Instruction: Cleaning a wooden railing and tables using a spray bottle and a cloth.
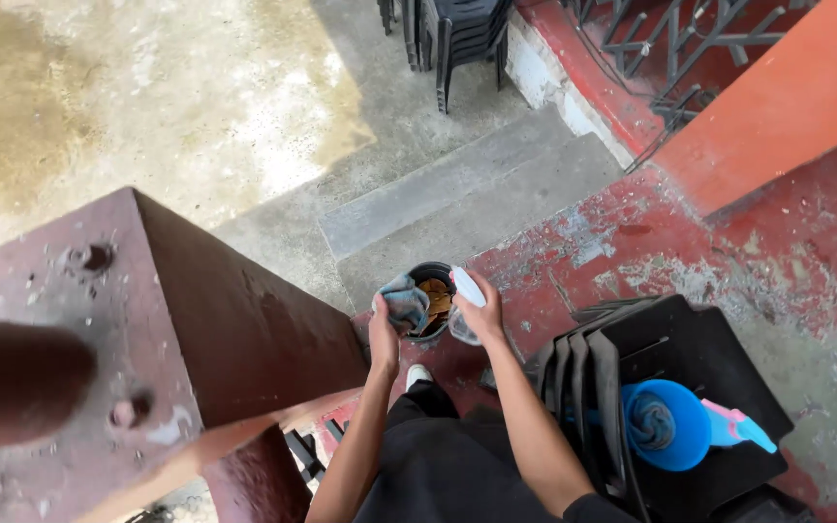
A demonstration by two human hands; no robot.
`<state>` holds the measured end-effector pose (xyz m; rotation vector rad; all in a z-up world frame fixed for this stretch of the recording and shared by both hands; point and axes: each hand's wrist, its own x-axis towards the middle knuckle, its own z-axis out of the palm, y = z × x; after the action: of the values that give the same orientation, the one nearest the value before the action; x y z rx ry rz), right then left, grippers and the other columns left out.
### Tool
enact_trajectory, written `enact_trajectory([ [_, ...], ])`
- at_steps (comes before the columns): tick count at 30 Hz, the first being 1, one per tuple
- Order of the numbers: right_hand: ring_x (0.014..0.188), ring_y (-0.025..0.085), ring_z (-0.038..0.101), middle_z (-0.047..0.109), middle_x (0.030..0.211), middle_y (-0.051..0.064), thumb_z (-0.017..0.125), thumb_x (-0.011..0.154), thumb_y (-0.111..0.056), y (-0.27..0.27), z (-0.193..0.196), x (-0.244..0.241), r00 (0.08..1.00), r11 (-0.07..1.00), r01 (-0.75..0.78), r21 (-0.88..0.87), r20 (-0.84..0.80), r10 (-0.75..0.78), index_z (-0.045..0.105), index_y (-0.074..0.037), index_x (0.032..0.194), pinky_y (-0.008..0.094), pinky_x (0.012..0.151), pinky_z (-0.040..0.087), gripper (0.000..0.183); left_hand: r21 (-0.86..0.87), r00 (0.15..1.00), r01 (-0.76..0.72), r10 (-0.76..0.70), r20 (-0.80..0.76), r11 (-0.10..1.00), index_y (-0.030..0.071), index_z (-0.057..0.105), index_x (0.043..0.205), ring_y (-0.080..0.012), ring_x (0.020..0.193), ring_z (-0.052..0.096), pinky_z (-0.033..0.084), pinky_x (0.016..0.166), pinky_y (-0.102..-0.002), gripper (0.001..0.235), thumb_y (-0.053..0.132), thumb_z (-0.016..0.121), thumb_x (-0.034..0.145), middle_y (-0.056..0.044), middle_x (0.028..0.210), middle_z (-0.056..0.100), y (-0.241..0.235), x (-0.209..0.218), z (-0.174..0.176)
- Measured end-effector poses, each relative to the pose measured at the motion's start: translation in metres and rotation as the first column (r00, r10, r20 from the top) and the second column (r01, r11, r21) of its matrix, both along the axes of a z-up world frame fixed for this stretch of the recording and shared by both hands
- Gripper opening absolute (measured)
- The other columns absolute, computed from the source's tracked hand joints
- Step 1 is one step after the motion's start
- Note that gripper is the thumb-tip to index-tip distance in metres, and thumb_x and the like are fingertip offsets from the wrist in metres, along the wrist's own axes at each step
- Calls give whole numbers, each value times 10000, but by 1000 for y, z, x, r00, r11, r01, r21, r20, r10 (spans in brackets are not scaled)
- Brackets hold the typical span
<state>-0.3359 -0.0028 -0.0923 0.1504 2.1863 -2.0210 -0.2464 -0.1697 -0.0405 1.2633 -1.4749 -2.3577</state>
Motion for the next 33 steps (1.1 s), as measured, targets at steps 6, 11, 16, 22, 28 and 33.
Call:
enact_trajectory([
  [6,1047,175,686,778,1005,50,706,636,-20,-39,45,-47,997,997,-54,52,-52,57,792,-168,1073,340,896,502,469,-56,999,30,-28,28,998,-59,514,1433,-392,1063,708,494,1059,-507,845,662,523,992,-257,1381,561,-32,-66,8],
  [11,806,129,602,661,744,10,664,625,-44,-66,83,-85,982,987,-148,67,-106,155,783,-185,983,281,749,452,402,-131,979,194,-184,83,972,-77,299,1519,-474,1341,432,281,1185,-622,819,572,482,1054,-321,1524,346,-42,-86,52],
  [16,777,116,584,660,726,1,651,631,-49,-88,79,-137,965,972,-234,32,-114,236,790,-200,963,252,723,411,390,-263,971,158,-103,214,952,149,479,1443,-400,1255,599,314,1148,-551,477,340,493,1007,-237,1351,606,-50,-117,82],
  [22,743,133,558,628,715,7,654,615,-29,-84,81,-225,946,951,-308,-37,-117,302,776,-155,938,250,705,409,368,-237,991,39,-8,131,971,156,520,1475,-359,1293,548,426,1055,-475,492,204,519,986,-282,1352,573,-47,-186,15],
  [28,759,142,545,632,737,36,681,667,-33,-40,77,-350,912,916,-401,-20,-101,397,757,-149,928,295,716,417,295,-175,982,-176,185,33,969,162,627,1366,-359,1257,587,487,1021,-480,407,354,593,1009,-252,1315,618,7,-319,8],
  [33,731,115,548,642,717,24,651,661,-4,33,82,-445,886,892,-453,-3,-112,450,773,-153,940,253,687,410,338,-240,991,-85,108,83,967,216,611,1365,-372,1267,596,530,976,-484,476,393,693,930,-220,1319,651,64,-426,13],
])
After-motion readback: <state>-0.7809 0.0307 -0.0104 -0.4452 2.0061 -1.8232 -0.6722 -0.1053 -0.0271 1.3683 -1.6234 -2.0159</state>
